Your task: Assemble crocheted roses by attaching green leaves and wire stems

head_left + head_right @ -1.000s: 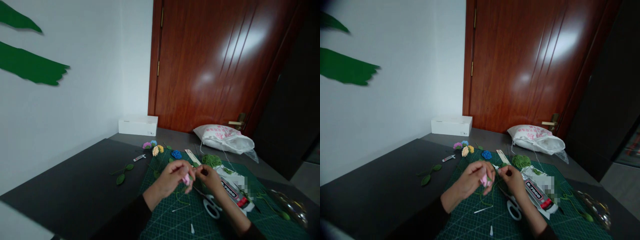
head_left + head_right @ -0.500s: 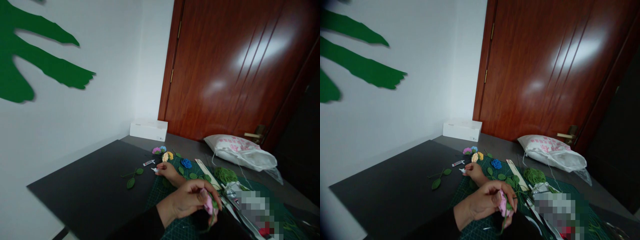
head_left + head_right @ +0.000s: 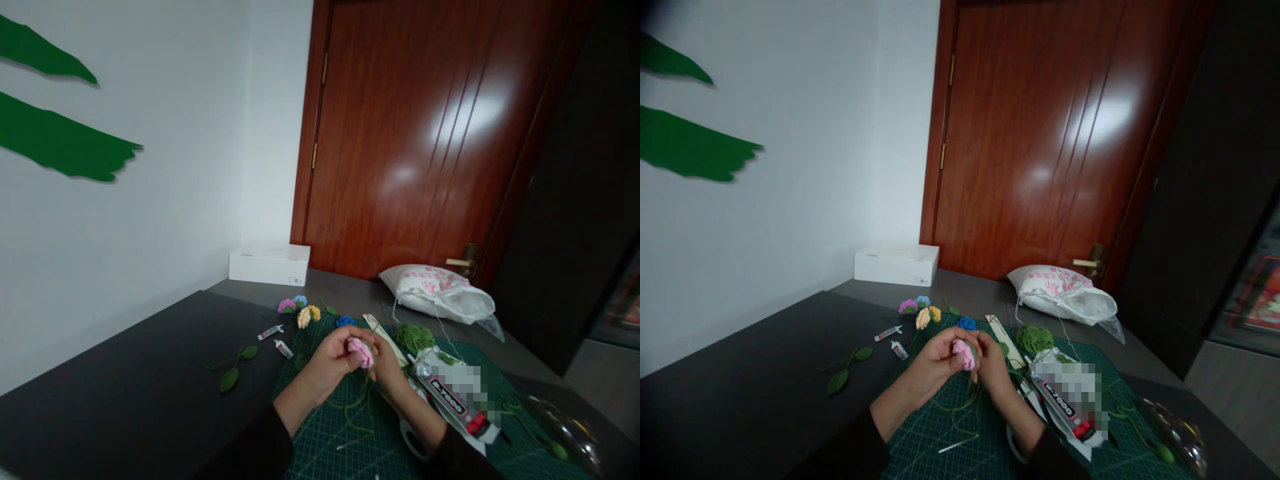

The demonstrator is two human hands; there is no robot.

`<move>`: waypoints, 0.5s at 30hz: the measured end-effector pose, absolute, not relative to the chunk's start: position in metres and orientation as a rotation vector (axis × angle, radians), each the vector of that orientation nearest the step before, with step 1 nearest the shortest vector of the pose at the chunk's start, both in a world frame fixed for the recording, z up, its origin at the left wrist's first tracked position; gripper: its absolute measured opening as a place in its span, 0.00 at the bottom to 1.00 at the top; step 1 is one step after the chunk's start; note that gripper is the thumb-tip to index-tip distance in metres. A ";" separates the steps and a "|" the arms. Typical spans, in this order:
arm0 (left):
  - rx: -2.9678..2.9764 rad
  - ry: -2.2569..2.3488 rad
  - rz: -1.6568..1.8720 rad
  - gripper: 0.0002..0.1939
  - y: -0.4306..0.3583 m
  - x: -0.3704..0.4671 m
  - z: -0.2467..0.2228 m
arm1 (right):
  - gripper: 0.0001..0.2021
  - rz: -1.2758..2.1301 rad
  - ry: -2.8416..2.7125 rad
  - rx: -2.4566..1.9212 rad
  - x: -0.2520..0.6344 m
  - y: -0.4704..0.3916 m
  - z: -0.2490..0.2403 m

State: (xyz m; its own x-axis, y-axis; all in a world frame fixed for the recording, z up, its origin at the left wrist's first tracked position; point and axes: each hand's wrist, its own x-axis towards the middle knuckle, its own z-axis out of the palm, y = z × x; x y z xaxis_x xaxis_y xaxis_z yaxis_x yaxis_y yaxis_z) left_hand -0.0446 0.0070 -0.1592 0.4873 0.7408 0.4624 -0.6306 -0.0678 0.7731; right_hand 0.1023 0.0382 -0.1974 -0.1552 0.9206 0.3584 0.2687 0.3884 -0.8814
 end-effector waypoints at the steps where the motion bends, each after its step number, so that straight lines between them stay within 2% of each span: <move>1: 1.208 0.119 1.136 0.16 0.010 -0.043 -0.162 | 0.17 0.883 -1.610 -1.026 0.114 0.031 -0.195; 5: 1.251 0.177 1.088 0.20 0.016 -0.035 -0.175 | 0.24 1.070 -1.415 -0.821 0.140 0.008 -0.184; 9: 1.268 0.241 1.065 0.17 0.017 -0.027 -0.185 | 0.21 1.136 -1.271 -0.722 0.141 0.001 -0.184; 15: 1.291 0.309 1.034 0.13 0.018 -0.019 -0.190 | 0.24 1.133 -1.167 -0.740 0.137 0.008 -0.194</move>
State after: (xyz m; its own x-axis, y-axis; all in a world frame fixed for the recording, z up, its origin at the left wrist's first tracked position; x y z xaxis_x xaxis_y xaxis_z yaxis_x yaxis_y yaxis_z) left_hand -0.0194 0.0183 -0.1899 0.5426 0.7673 0.3417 -0.4541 -0.0743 0.8878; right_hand 0.1371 0.0076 -0.1942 -0.0061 0.9476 0.3194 -0.2908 0.3039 -0.9072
